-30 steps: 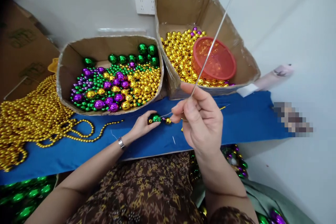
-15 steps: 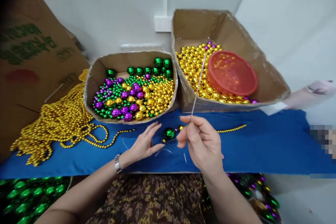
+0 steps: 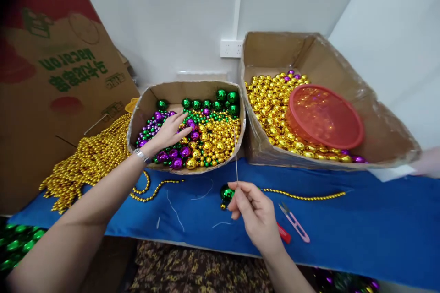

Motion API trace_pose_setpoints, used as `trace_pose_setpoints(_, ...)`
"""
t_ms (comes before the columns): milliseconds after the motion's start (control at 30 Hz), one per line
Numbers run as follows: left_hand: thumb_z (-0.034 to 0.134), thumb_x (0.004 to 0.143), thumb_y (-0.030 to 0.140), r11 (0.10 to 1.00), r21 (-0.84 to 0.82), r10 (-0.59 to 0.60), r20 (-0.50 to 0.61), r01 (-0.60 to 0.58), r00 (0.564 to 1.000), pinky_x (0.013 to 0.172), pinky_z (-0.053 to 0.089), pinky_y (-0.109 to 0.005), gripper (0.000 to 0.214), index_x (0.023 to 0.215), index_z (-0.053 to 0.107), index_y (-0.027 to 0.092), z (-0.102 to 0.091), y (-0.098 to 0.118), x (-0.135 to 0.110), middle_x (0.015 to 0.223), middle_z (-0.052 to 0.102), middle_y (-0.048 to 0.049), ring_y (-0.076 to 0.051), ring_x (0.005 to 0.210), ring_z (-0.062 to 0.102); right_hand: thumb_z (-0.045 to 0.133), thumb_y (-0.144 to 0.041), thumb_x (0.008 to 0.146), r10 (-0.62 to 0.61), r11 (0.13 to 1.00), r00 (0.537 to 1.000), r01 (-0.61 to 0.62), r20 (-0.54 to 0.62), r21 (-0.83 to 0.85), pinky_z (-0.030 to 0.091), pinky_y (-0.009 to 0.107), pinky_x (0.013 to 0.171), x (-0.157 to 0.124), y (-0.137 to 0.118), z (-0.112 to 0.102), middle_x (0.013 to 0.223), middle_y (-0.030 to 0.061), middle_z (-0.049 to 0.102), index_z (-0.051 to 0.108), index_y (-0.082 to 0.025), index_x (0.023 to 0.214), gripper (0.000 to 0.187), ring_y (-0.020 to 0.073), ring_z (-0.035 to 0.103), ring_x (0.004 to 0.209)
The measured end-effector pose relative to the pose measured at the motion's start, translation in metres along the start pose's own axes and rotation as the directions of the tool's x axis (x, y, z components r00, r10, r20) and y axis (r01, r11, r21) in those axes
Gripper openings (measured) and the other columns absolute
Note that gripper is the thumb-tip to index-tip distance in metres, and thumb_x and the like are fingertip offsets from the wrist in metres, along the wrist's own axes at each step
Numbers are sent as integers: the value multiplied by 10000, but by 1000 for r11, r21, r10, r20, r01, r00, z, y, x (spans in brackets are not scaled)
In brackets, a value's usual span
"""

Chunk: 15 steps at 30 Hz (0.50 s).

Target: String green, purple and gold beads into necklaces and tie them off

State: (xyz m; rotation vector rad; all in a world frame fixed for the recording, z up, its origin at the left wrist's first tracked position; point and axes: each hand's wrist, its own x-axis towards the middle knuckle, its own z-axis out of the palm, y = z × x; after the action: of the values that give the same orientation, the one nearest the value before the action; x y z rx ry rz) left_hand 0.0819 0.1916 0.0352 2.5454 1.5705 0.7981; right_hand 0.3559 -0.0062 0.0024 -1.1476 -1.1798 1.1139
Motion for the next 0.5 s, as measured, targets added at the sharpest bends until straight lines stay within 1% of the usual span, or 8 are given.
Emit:
trace_pose_setpoints(67, 427, 940, 485, 999, -48, 9, 174, 0, 985, 1087, 359, -449, 569, 1349, 488, 93, 7, -5, 12, 1363, 543, -180, -300, 1285, 481, 576, -411, 904, -6, 1000, 1000, 6, -5, -27, 494, 222, 463, 0, 1, -1, 628, -3, 625, 676, -209, 1002, 246, 108, 568, 477)
trace_pose_setpoints(133, 368, 958, 499, 992, -121, 66, 265, -34, 962, 1067, 390, -415, 582, 1385, 452, 113, 11, 2, 9, 1366, 550, -161, -273, 1257, 518, 579, -407, 901, -8, 999, 1000, 7, -12, -51, 504, 229, 464, 0, 4, -5, 635, 3, 628, 676, -210, 1010, 246, 115, 575, 481)
trace_pose_setpoints(233, 374, 956, 511, 971, -177, 202, 253, -160, 946, 1099, 358, -403, 593, 1421, 412, 146, 9, 16, -1, 1431, 494, -134, -251, 1321, 455, 579, -404, 900, 8, 997, 1000, -9, -14, -80, 513, 234, 461, 2, 11, -10, 629, 8, 626, 676, -207, 1019, 250, 123, 581, 479)
trace_pose_setpoints(300, 369, 962, 497, 966, -163, 233, 212, -200, 949, 1105, 347, -401, 564, 1405, 436, 156, 4, 13, 0, 1425, 503, -118, -239, 1324, 446, 576, -411, 899, 24, 995, 1000, -23, 9, -95, 515, 232, 454, 6, 14, -11, 618, 7, 623, 675, -207, 1016, 255, 125, 581, 472)
trace_pose_setpoints(367, 366, 966, 472, 986, -93, 148, 144, -135, 978, 1089, 358, -397, 532, 1378, 470, 152, -2, -6, 10, 1380, 544, -116, -236, 1275, 486, 573, -427, 897, 35, 993, 999, -31, 31, -113, 517, 226, 451, 10, 15, -9, 610, 5, 622, 676, -209, 1005, 264, 124, 582, 467)
trace_pose_setpoints(433, 389, 954, 448, 999, 27, -41, 81, 39, 996, 1083, 349, -403, 521, 1352, 498, 130, -7, -39, 24, 1356, 551, -139, -257, 1254, 491, 581, -448, 885, 39, 991, 998, -34, 40, -132, 521, 225, 452, 15, 13, -5, 598, 5, 622, 681, -208, 985, 279, 126, 583, 461)
trace_pose_setpoints(467, 411, 941, 445, 984, 101, -154, 86, 145, 984, 1089, 331, -411, 534, 1355, 497, 118, -9, -58, 31, 1365, 535, -155, -276, 1267, 472, 587, -459, 877, 39, 990, 999, -34, 34, -138, 523, 225, 451, 16, 12, -3, 592, 5, 622, 684, -206, 976, 288, 127, 582, 458)
trace_pose_setpoints(500, 430, 927, 462, 948, 176, -286, 98, 266, 953, 1086, 322, -429, 565, 1366, 487, 112, -11, -77, 38, 1369, 520, -175, -302, 1274, 457, 594, -467, 870, 40, 989, 999, -36, 29, -141, 525, 226, 453, 18, 12, -1, 588, 5, 623, 686, -205, 970, 295, 128, 583, 457)
